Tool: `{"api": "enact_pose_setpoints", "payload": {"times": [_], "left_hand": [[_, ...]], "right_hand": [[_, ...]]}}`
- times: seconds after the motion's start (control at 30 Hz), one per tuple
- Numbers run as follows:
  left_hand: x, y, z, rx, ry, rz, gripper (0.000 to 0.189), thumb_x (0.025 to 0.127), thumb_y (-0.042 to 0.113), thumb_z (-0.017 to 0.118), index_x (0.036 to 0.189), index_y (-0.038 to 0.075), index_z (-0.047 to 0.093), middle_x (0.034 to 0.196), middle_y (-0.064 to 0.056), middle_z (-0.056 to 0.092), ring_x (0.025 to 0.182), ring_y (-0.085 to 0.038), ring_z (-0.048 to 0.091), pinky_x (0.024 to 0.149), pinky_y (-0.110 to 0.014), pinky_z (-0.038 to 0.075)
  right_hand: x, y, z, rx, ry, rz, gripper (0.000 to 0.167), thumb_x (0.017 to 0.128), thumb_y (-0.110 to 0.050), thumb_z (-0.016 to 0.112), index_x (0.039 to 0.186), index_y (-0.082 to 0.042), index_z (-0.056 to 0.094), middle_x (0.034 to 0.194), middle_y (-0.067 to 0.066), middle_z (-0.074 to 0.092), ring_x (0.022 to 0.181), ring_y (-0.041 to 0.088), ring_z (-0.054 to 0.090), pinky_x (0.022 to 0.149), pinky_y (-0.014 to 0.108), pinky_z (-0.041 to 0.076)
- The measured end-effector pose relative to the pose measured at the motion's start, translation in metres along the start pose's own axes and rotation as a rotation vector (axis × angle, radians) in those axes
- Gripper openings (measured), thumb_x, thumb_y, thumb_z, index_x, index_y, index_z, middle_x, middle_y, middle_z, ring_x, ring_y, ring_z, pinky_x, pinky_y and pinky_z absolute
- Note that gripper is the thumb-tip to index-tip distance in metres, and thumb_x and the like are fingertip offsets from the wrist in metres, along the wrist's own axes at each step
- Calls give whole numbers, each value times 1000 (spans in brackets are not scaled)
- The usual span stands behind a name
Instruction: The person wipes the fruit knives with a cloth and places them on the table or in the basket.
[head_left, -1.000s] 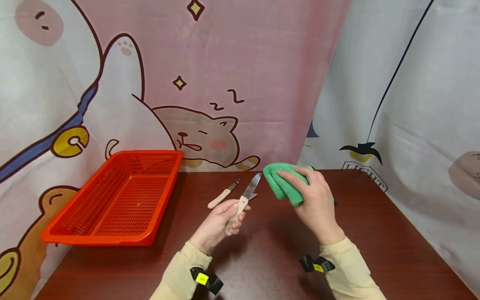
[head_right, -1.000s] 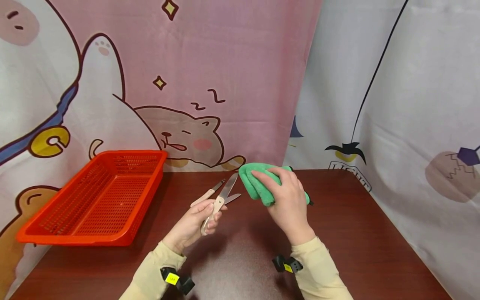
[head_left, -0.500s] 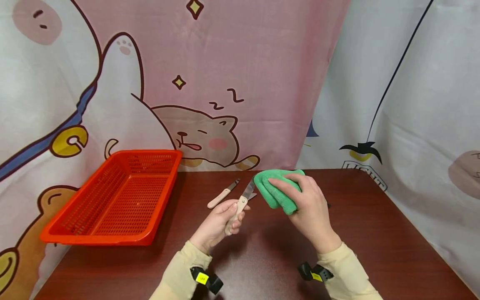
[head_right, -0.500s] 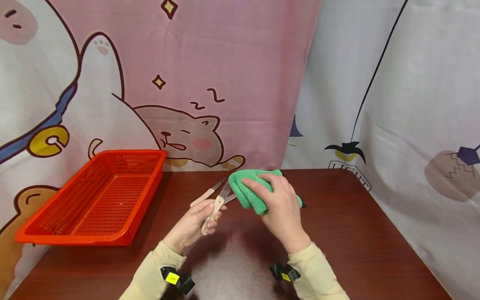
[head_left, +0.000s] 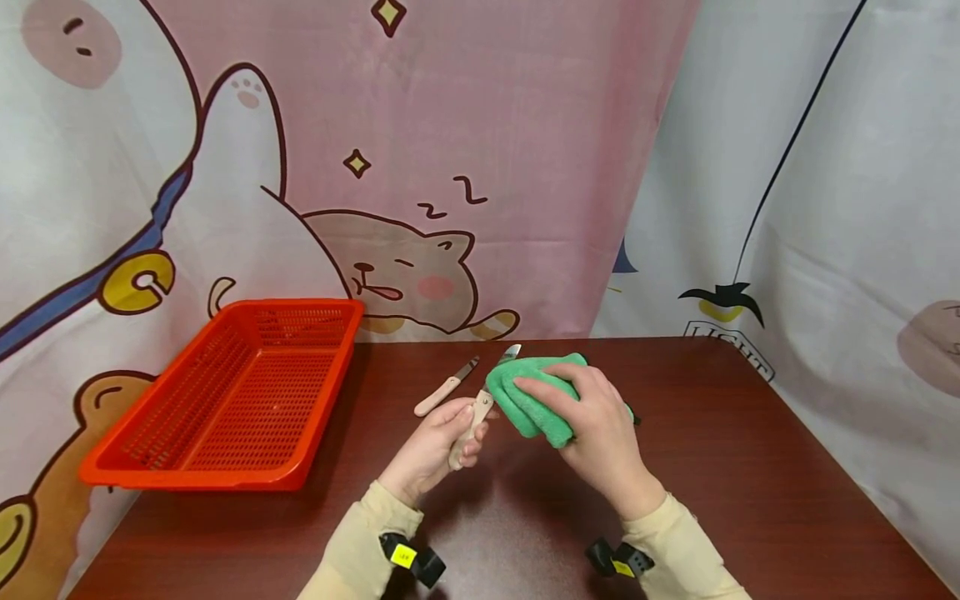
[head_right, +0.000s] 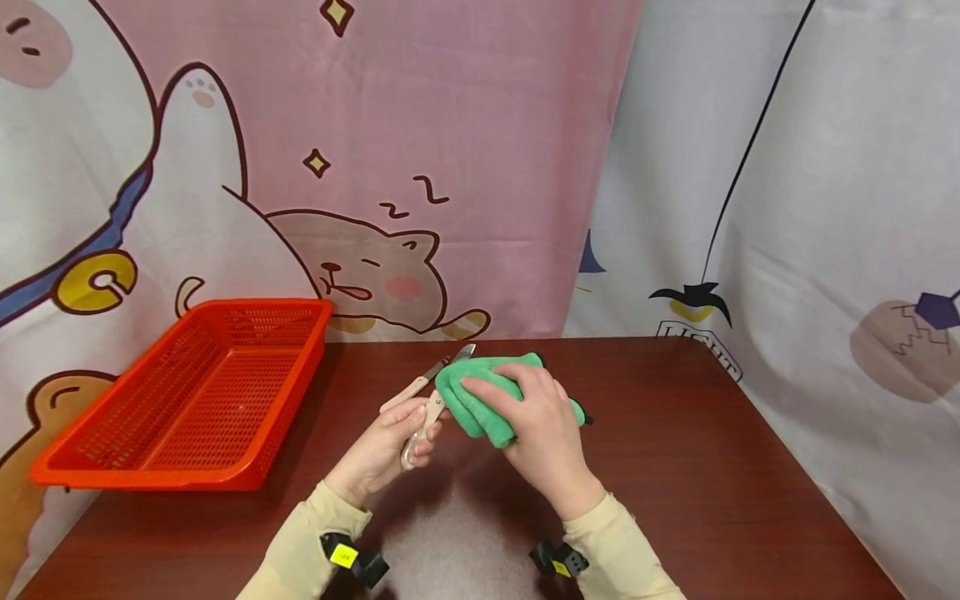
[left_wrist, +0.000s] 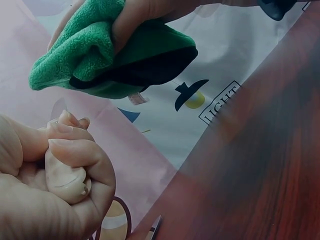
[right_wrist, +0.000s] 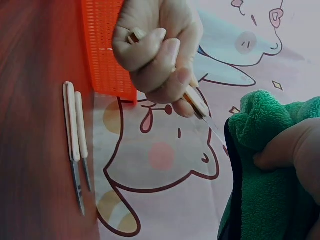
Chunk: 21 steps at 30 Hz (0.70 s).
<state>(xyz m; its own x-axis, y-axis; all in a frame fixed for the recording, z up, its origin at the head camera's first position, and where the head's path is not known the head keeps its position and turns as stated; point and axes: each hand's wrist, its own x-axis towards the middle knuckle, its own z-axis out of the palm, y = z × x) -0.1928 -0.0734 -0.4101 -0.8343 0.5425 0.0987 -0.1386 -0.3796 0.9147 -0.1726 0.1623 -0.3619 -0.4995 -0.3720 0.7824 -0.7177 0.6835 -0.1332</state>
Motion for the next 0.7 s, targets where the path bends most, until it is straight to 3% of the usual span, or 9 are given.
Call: {"api": "enact_pose_setpoints", "payload": {"times": [0.3, 0.7], "left_hand": [[-1, 0, -1, 10, 1, 6, 19, 108, 16, 41, 114, 9, 58, 83, -2, 52, 61, -7, 46, 57, -18, 43], [-2, 2, 3, 107, 9, 29, 16, 107, 14, 42, 112, 10, 56, 82, -2, 54, 62, -7, 47, 56, -18, 43]], "right_hand": [[-3, -2, 8, 8, -2, -41, 65, 70, 5, 78, 124, -29, 69, 115, 10, 61, 106, 30, 58, 85, 49, 48], [-4, -3, 15, -19, -53, -30, 60, 74, 0, 79, 125, -29, 68, 115, 10, 61, 107, 30, 58, 82, 50, 50]]}}
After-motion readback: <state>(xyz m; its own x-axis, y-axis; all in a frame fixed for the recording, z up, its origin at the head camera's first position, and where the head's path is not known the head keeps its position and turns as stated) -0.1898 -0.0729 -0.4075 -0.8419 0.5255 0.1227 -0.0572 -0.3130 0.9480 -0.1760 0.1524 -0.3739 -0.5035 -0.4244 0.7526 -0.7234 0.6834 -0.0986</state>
